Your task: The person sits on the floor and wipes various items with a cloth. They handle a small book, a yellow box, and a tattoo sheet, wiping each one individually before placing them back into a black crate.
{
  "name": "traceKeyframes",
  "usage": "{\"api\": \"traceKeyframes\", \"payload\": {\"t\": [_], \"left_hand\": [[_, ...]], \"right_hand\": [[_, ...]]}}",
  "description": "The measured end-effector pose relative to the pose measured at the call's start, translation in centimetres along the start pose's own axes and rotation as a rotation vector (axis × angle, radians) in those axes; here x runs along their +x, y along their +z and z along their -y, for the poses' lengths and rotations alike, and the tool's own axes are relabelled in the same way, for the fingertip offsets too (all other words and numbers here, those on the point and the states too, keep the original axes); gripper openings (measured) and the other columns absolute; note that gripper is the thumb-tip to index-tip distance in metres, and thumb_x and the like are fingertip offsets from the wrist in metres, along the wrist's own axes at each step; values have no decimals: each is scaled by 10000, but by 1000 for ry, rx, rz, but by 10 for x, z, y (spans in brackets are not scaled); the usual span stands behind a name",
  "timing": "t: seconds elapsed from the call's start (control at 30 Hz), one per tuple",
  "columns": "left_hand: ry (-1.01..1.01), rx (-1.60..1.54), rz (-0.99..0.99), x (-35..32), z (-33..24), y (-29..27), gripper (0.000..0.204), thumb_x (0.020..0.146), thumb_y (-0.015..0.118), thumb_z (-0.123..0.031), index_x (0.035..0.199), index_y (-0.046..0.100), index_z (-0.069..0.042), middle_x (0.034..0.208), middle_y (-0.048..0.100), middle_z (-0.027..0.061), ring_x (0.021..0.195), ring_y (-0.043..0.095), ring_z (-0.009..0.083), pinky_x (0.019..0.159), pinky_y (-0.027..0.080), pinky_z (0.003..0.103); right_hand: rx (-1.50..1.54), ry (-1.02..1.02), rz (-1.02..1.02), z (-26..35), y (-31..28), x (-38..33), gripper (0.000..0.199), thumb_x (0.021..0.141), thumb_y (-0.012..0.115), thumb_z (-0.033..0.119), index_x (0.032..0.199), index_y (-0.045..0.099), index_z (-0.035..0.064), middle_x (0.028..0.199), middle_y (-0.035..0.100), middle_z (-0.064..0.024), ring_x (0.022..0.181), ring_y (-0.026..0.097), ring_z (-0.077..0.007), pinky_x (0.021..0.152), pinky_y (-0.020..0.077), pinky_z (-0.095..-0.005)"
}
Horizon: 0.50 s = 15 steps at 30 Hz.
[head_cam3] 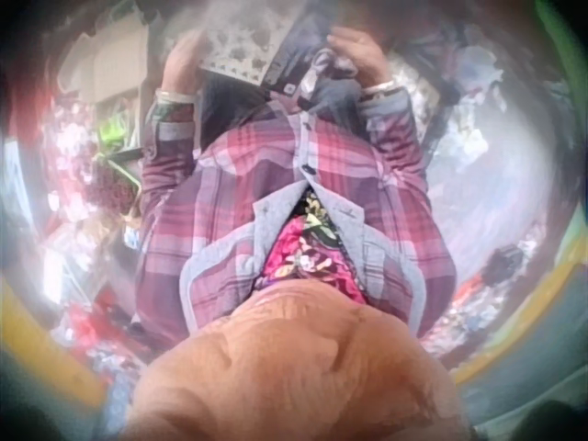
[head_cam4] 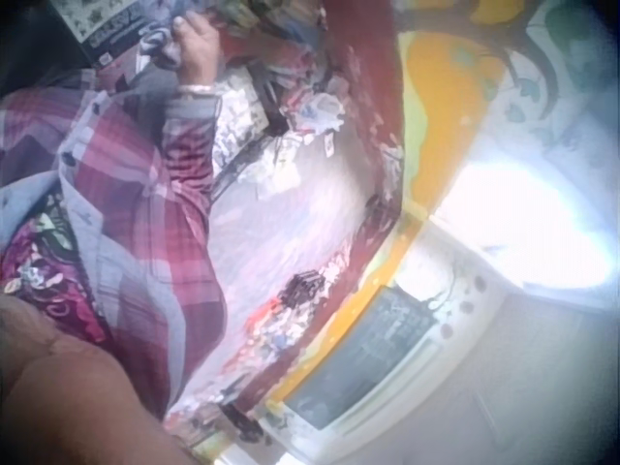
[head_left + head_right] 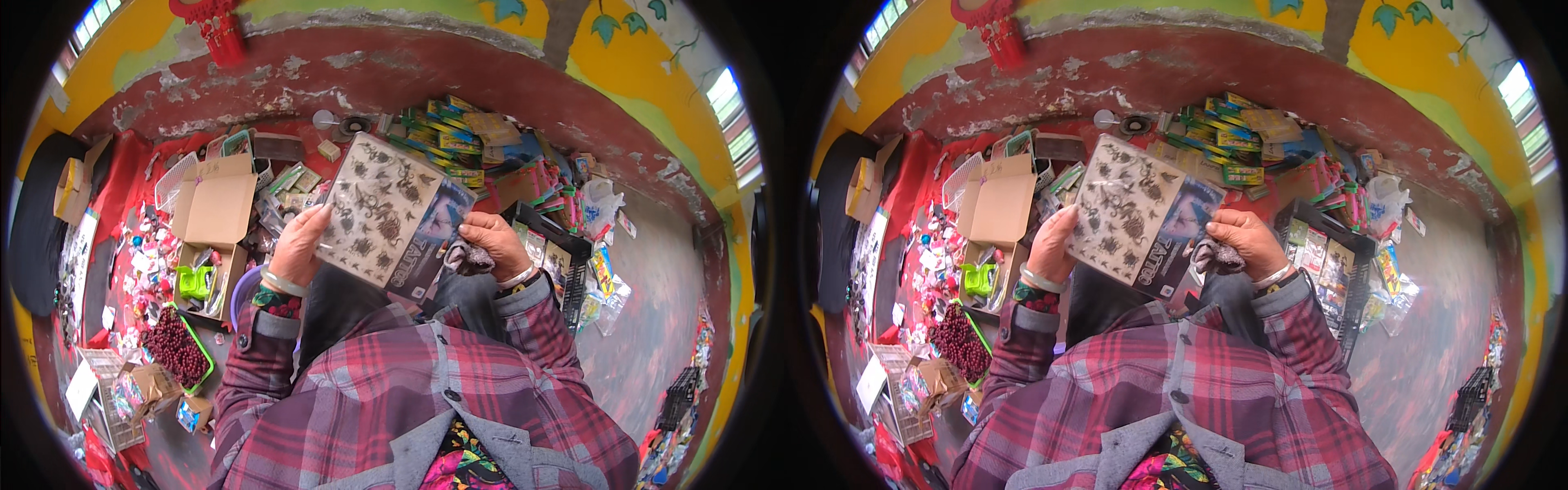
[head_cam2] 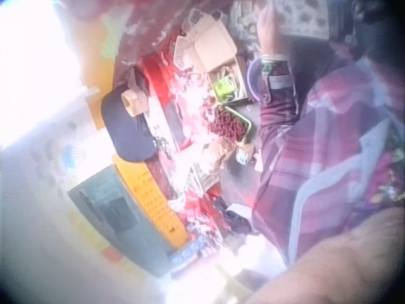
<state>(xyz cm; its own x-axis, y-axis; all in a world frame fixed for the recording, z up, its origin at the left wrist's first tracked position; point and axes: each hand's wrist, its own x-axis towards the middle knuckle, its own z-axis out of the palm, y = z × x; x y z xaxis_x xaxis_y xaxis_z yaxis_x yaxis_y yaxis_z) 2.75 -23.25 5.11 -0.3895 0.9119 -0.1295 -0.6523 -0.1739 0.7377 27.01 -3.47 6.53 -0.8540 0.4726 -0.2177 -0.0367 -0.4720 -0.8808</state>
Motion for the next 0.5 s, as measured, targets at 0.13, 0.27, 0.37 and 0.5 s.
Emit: {"api": "traceKeyframes", "payload": {"t": [0.13,0.27,0.37,0.5], "left_hand": [[-36,31,-51,14,5,-10,181,880,581,-104,1009,607,20,915,664,85,805,638,149,754,507,267],[-92,8,-110,25,10,-13,159,866,591,-85,976,627,24,900,668,85,790,637,147,739,504,259],[-157,28,-128,32,17,-25,185,865,589,-93,998,620,32,910,664,86,803,635,150,755,499,264],[-212,2,-61,38,22,-29,238,867,576,-115,1034,597,52,956,654,91,847,626,157,789,486,273]], "right_hand": [[-32,32,-12,-6,-16,11,105,889,570,121,840,594,31,729,620,-13,618,595,-89,565,470,-218],[-27,69,-64,-15,-27,23,93,880,582,123,852,602,37,730,615,3,621,584,-74,570,462,-209],[-9,96,-93,-21,-31,31,85,875,585,120,848,603,41,733,604,17,627,568,-59,575,448,-197],[-25,120,-148,-30,-39,36,76,868,587,114,830,599,50,723,590,27,630,552,-50,583,434,-191]]}}
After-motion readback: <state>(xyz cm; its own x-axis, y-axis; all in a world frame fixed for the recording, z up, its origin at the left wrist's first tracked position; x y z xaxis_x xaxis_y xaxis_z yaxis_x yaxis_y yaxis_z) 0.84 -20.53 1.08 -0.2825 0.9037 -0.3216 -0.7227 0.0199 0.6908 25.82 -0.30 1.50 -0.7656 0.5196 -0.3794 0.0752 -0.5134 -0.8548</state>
